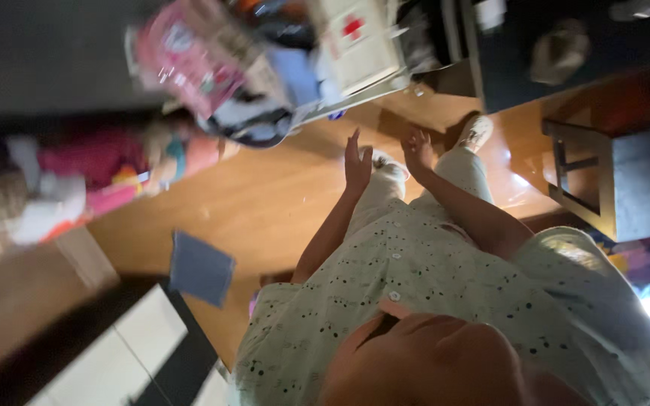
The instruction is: The person cleans various electronic items and a plush toy by hand using a cloth, including wiping a watch box, a power adapter, a cable, and the plush animal.
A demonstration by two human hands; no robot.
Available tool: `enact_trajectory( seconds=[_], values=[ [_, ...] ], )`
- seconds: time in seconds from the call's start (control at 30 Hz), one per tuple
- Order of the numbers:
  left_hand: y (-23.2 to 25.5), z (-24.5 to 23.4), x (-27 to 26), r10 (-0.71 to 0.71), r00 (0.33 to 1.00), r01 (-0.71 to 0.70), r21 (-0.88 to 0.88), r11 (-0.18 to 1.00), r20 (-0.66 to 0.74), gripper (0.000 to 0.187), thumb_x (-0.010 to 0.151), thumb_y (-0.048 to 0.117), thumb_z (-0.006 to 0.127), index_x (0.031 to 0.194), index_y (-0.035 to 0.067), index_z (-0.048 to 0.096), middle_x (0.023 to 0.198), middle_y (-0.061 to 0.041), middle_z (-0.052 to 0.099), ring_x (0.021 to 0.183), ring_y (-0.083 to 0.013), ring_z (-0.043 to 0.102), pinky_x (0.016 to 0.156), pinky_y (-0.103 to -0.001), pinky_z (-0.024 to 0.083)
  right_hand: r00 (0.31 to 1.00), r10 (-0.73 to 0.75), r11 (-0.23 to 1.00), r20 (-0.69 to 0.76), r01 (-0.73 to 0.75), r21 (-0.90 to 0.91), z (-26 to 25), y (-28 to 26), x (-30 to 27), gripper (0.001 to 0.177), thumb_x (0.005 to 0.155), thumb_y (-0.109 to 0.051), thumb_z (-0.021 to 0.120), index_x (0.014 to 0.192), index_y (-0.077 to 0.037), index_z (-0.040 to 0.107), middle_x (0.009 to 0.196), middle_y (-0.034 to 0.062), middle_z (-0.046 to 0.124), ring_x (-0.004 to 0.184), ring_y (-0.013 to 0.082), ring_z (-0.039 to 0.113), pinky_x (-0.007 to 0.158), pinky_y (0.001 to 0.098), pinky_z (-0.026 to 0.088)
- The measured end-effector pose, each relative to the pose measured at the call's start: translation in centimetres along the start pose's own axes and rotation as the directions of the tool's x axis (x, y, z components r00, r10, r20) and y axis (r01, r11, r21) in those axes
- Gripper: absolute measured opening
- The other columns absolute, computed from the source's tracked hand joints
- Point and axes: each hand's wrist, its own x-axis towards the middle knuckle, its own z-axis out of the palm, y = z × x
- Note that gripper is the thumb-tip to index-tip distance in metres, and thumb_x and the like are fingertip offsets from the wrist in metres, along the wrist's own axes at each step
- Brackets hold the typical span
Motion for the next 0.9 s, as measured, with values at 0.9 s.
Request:
enact_trajectory(
  seconds=[0.9],
  values=[
    [30.5,47.1,7.3,0.281,0.898,-0.256,-0.117,0.960,0.338,0.054,0.104,0.024,0.057,0.154,0.005,0.045,0.157,-0.016,0.049,0.146,-0.0317,0.046,0.120,-0.039,0.036,0.865,0.347,0.927,-0.362,-0.259,0.270,-48.4,25.2,19.1,0.056,0.092,-0.031,0.075,0.136,-0.005,0.052,0.132,0.0181,0.051,0.116,0.0325,0.058,0.098,0.0451,0.052]
  ],
)
